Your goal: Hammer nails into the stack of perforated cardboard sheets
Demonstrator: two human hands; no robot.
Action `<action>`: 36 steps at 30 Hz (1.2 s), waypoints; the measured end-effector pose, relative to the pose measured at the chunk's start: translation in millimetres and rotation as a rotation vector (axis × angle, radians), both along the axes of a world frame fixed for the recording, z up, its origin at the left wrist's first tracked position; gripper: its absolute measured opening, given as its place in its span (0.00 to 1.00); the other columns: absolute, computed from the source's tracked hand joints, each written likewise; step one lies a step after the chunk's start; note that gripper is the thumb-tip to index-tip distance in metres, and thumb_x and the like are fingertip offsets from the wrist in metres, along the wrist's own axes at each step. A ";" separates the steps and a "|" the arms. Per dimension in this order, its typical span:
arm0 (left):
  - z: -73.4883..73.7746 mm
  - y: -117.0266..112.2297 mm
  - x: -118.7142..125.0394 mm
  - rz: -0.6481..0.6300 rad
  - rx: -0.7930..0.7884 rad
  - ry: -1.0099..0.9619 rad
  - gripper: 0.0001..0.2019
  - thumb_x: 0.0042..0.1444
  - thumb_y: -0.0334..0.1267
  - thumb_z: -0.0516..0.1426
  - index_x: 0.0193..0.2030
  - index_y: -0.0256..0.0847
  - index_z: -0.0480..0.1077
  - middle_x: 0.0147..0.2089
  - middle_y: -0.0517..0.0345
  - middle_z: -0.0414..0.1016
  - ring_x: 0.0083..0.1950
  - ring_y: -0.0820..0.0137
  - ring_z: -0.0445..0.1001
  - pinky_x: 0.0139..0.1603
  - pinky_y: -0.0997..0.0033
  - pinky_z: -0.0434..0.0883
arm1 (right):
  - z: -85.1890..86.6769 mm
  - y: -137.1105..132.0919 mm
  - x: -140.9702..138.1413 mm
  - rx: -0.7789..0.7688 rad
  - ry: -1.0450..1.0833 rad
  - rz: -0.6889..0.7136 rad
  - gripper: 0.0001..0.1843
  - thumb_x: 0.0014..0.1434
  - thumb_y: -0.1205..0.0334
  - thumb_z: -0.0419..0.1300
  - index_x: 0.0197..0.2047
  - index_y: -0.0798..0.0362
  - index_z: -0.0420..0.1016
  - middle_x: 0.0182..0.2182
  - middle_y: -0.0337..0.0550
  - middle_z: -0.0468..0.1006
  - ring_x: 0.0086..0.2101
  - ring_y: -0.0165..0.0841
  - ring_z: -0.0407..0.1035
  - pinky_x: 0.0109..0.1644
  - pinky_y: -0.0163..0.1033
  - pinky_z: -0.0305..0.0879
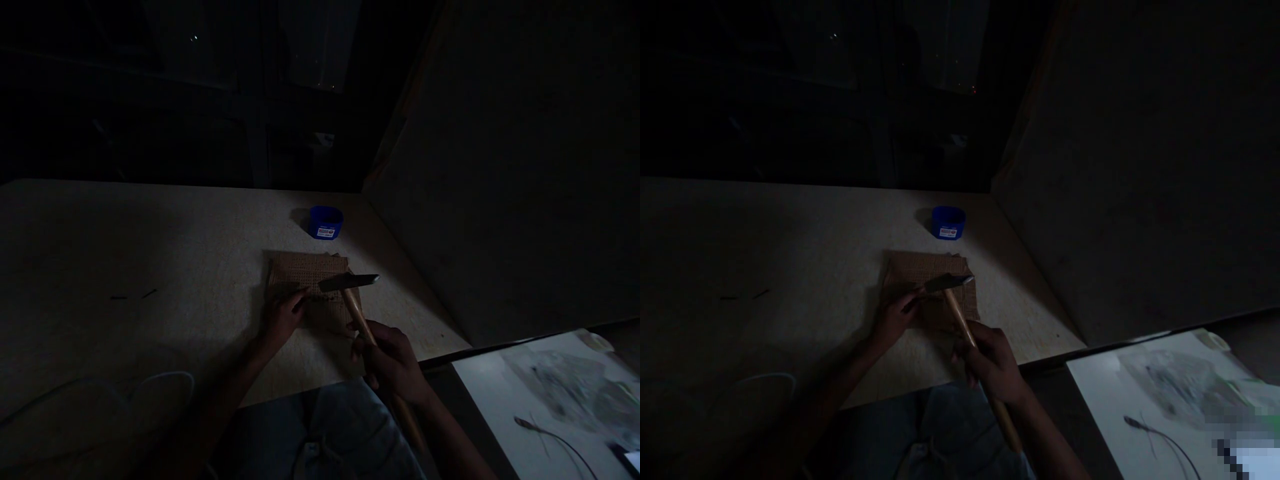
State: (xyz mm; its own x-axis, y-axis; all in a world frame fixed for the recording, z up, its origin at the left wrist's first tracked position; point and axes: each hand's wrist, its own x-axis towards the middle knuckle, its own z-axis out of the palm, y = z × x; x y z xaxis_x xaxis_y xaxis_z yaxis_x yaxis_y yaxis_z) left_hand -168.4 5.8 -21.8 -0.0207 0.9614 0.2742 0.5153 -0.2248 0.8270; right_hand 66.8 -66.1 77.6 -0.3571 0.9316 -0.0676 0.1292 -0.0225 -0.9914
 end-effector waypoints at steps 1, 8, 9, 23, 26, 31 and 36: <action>-0.5 0.3 -0.4 -0.004 -0.003 -0.002 0.14 0.57 0.36 0.60 0.49 0.50 0.79 0.48 0.54 0.83 0.50 0.61 0.79 0.56 0.59 0.73 | 1.1 -1.3 -2.0 0.030 -0.024 0.019 0.17 0.62 0.50 0.58 0.37 0.55 0.79 0.25 0.42 0.77 0.13 0.27 0.66 0.15 0.30 0.61; -6.2 1.8 -1.5 -0.013 0.004 -0.001 0.13 0.58 0.38 0.59 0.50 0.48 0.78 0.49 0.54 0.82 0.50 0.62 0.79 0.56 0.61 0.73 | -11.0 -2.9 -20.9 0.104 -0.147 -0.020 0.18 0.64 0.50 0.54 0.41 0.54 0.78 0.24 0.40 0.76 0.14 0.28 0.67 0.16 0.31 0.61; -6.1 1.6 -1.3 -0.011 0.005 0.004 0.13 0.58 0.38 0.59 0.49 0.48 0.78 0.49 0.54 0.82 0.50 0.62 0.79 0.55 0.61 0.73 | -12.3 -3.1 -23.0 0.119 -0.176 -0.020 0.18 0.64 0.50 0.54 0.39 0.54 0.79 0.22 0.40 0.75 0.14 0.28 0.66 0.16 0.31 0.61; 2.0 -0.1 0.6 0.072 -0.056 0.083 0.09 0.52 0.32 0.61 0.39 0.47 0.79 0.40 0.52 0.82 0.44 0.59 0.79 0.49 0.60 0.73 | -23.1 2.7 -32.9 0.243 -0.353 0.026 0.13 0.60 0.64 0.56 0.43 0.54 0.80 0.27 0.41 0.78 0.27 0.34 0.71 0.29 0.33 0.64; -0.6 0.8 0.8 0.092 -0.033 0.118 0.09 0.51 0.31 0.62 0.39 0.47 0.79 0.38 0.53 0.82 0.44 0.59 0.79 0.49 0.61 0.73 | -23.3 1.9 -34.7 0.237 -0.355 0.040 0.14 0.60 0.65 0.55 0.43 0.55 0.81 0.27 0.40 0.78 0.26 0.33 0.70 0.29 0.33 0.62; -0.3 0.5 1.6 0.074 -0.040 0.140 0.08 0.55 0.32 0.61 0.42 0.45 0.78 0.41 0.55 0.82 0.44 0.65 0.78 0.49 0.67 0.73 | -21.8 1.6 -34.1 0.275 -0.370 0.021 0.16 0.61 0.64 0.53 0.47 0.56 0.79 0.27 0.41 0.77 0.27 0.33 0.70 0.30 0.33 0.62; 1.5 -0.9 1.0 0.097 -0.090 0.252 0.10 0.54 0.30 0.61 0.43 0.44 0.78 0.40 0.55 0.82 0.42 0.66 0.78 0.46 0.69 0.72 | -23.4 6.8 -35.3 0.247 -0.441 0.071 0.17 0.59 0.65 0.52 0.45 0.58 0.80 0.28 0.43 0.79 0.28 0.34 0.71 0.32 0.34 0.63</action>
